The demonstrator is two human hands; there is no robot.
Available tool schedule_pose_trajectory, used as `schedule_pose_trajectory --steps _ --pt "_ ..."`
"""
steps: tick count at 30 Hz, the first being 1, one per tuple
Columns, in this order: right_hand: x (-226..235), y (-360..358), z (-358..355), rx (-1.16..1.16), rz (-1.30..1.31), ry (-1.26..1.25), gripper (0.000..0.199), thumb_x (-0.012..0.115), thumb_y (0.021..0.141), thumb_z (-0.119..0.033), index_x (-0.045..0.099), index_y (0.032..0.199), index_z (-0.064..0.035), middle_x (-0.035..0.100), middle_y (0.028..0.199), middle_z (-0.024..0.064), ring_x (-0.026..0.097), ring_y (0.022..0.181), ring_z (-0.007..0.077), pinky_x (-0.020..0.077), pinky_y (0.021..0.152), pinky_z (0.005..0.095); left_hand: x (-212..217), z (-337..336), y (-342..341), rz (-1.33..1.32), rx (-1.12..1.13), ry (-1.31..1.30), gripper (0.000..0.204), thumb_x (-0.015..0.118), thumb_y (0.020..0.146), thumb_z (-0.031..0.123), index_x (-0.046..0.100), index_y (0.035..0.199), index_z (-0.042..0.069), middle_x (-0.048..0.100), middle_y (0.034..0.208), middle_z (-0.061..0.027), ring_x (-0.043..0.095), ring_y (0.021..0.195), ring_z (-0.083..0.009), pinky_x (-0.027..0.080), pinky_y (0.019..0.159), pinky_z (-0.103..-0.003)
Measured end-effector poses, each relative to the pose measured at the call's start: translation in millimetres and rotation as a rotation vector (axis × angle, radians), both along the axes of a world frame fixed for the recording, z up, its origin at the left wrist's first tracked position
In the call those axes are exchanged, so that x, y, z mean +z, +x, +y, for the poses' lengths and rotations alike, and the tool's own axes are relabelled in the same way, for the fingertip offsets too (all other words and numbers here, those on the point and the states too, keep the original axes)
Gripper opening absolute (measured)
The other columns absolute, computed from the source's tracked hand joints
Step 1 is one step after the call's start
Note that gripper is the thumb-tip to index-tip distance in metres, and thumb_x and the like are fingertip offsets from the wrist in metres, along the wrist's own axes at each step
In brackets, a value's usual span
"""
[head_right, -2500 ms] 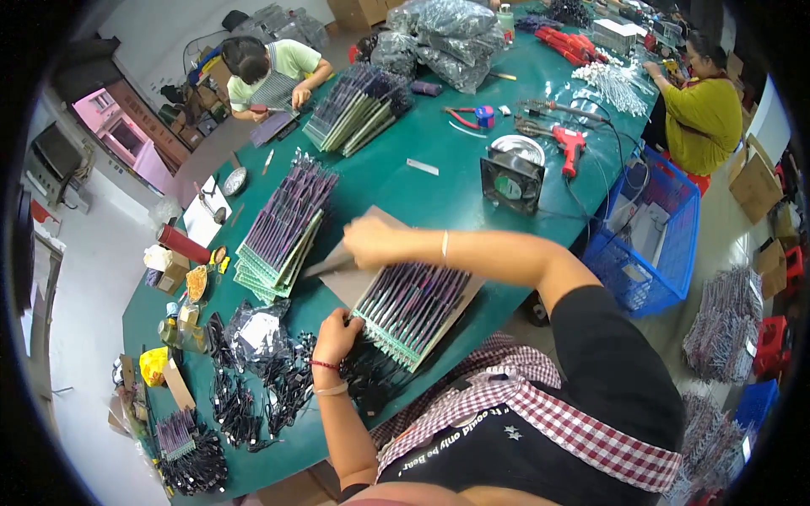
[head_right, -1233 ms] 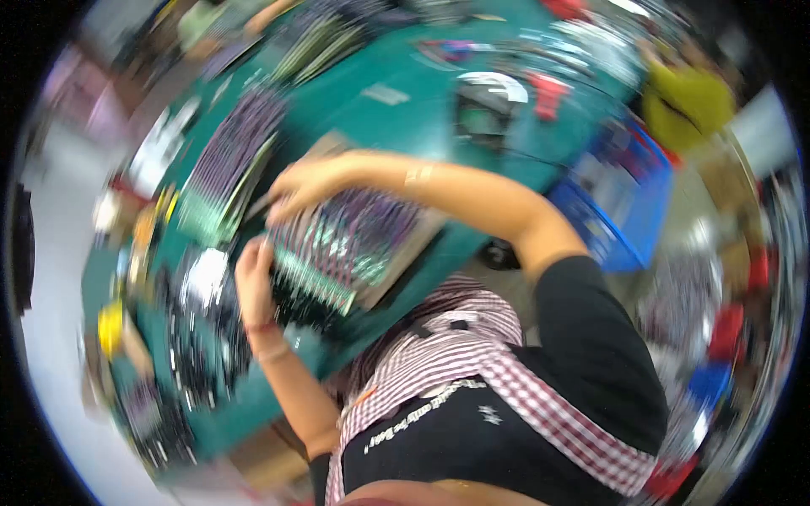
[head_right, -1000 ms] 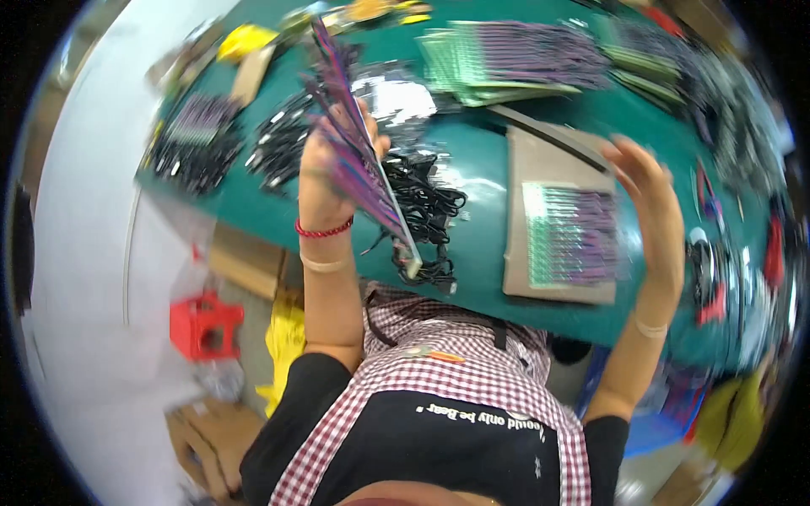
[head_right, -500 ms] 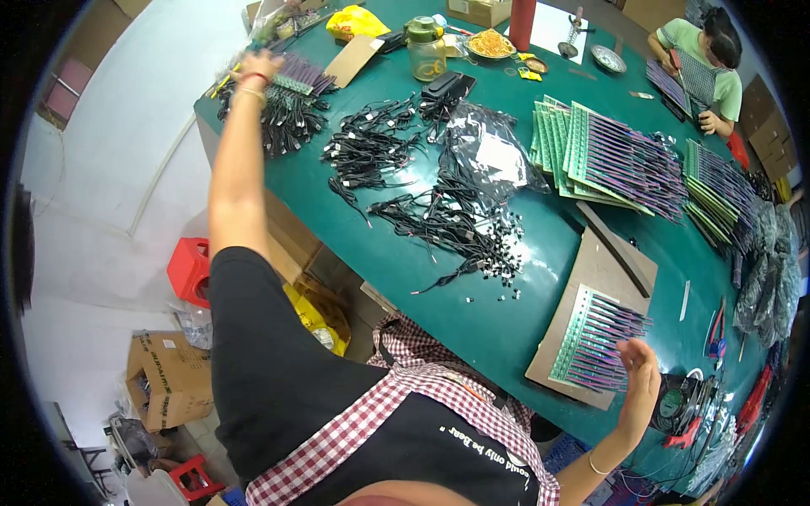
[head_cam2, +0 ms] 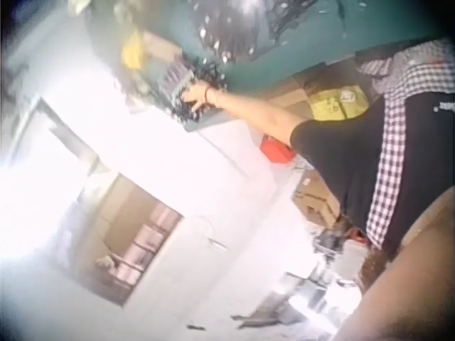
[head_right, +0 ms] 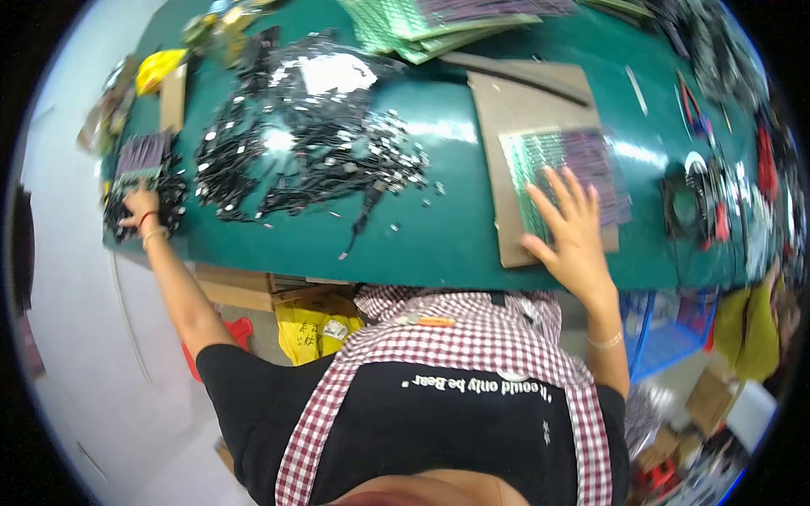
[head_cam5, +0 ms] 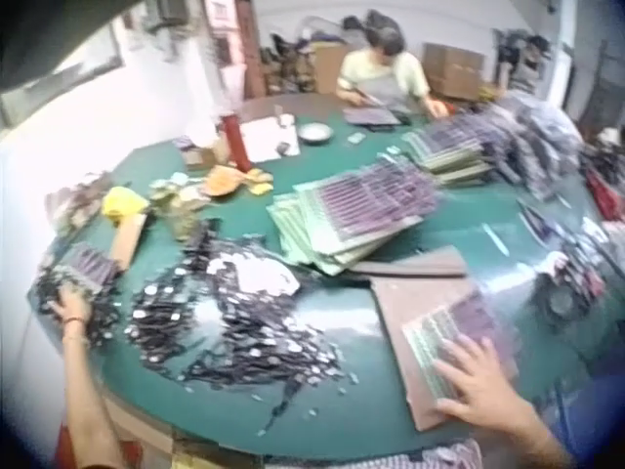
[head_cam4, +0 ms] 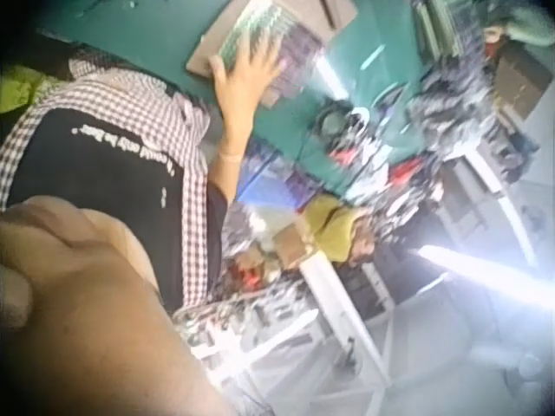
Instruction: The person solders wires onto circuit boards using a soldering gun, positioning the wires and circuit boards by hand.
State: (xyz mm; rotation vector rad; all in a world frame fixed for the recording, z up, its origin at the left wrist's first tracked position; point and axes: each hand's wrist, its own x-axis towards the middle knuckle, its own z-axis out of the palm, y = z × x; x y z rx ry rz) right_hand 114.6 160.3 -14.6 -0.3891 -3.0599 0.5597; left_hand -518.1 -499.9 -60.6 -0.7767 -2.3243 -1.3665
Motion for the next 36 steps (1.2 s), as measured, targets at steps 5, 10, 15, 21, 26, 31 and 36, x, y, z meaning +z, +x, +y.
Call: schedule_pose_trajectory --steps 5,10,15,21,26,31,36 --pt "-19.6 -0.5 -43.3 -0.071 -0.029 0.111 0.065 0.061 0.081 -0.036 0.039 0.138 -0.0125 0.028 0.147 0.0126 0.021 0.137 0.0292 0.0105 0.111 0.0510 52.7 280.2 193.7 0.341 0.340 -0.929 0.042 0.054 0.088 0.028 0.053 0.127 0.015 0.046 0.134 -0.0143 0.042 0.125 -0.0307 0.026 0.104 -0.053" --pt "-36.8 -3.9 -76.9 -0.131 0.088 -0.028 0.070 0.058 0.085 -0.030 0.026 0.141 -0.0007 0.023 0.145 0.0245 0.017 0.138 0.0361 0.0139 0.111 0.0482 53.1 460.2 415.2 -0.168 -0.536 -0.334 0.033 0.062 0.079 0.008 0.059 0.111 0.003 0.060 0.103 -0.0140 0.060 0.088 -0.0271 0.048 0.076 -0.035" --pt "-18.2 -13.5 -64.8 -0.159 0.217 -0.383 0.053 0.050 0.088 -0.010 0.032 0.137 0.0021 0.023 0.144 0.0279 0.022 0.135 0.0396 0.0188 0.111 0.0452 2.3 522.6 471.4 -0.833 -0.601 -0.206 0.058 0.064 0.083 0.017 0.038 0.126 -0.011 0.062 0.073 -0.0136 0.063 0.059 -0.0195 0.050 0.052 -0.031" --pt "-27.8 -75.4 90.8 -0.216 0.429 0.202 0.042 0.058 0.081 -0.023 0.054 0.114 0.0026 0.056 0.108 0.0219 0.053 0.102 0.0374 0.0421 0.091 0.0412 -17.1 531.5 474.9 -1.028 -0.733 -0.046 0.045 0.056 0.084 0.001 0.041 0.125 -0.005 0.060 0.067 -0.0109 0.063 0.049 -0.0193 0.050 0.044 -0.029" --pt "-36.9 -123.5 129.9 -0.211 0.075 0.409 0.024 0.059 0.077 -0.019 0.064 0.086 0.0025 0.059 0.096 0.0226 0.057 0.095 0.0332 0.0466 0.081 0.0431 -23.9 534.4 475.3 -1.027 -0.748 -0.040 0.038 0.055 0.084 0.001 0.044 0.120 -0.006 0.060 0.068 -0.0103 0.063 0.050 -0.0193 0.050 0.045 -0.028" --pt "-3.0 -108.5 112.3 0.178 0.447 0.194 0.025 0.061 0.069 -0.025 0.065 0.064 -0.0006 0.062 0.066 0.0196 0.062 0.065 0.0358 0.0494 0.067 0.0445 -23.5 529.8 473.4 -1.011 -0.744 -0.051 0.035 0.055 0.085 0.001 0.045 0.118 -0.006 0.061 0.069 -0.0098 0.063 0.050 -0.0189 0.049 0.045 -0.028" --pt "10.2 -108.4 35.6 -0.097 -0.081 0.208 0.026 0.060 0.074 -0.023 0.065 0.080 0.0019 0.063 0.076 0.0227 0.063 0.074 0.0374 0.0513 0.068 0.0434 -24.2 530.0 473.1 -1.040 -0.752 -0.049 0.037 0.055 0.084 0.000 0.044 0.119 -0.006 0.062 0.069 -0.0098 0.063 0.050 -0.0180 0.049 0.045 -0.027"
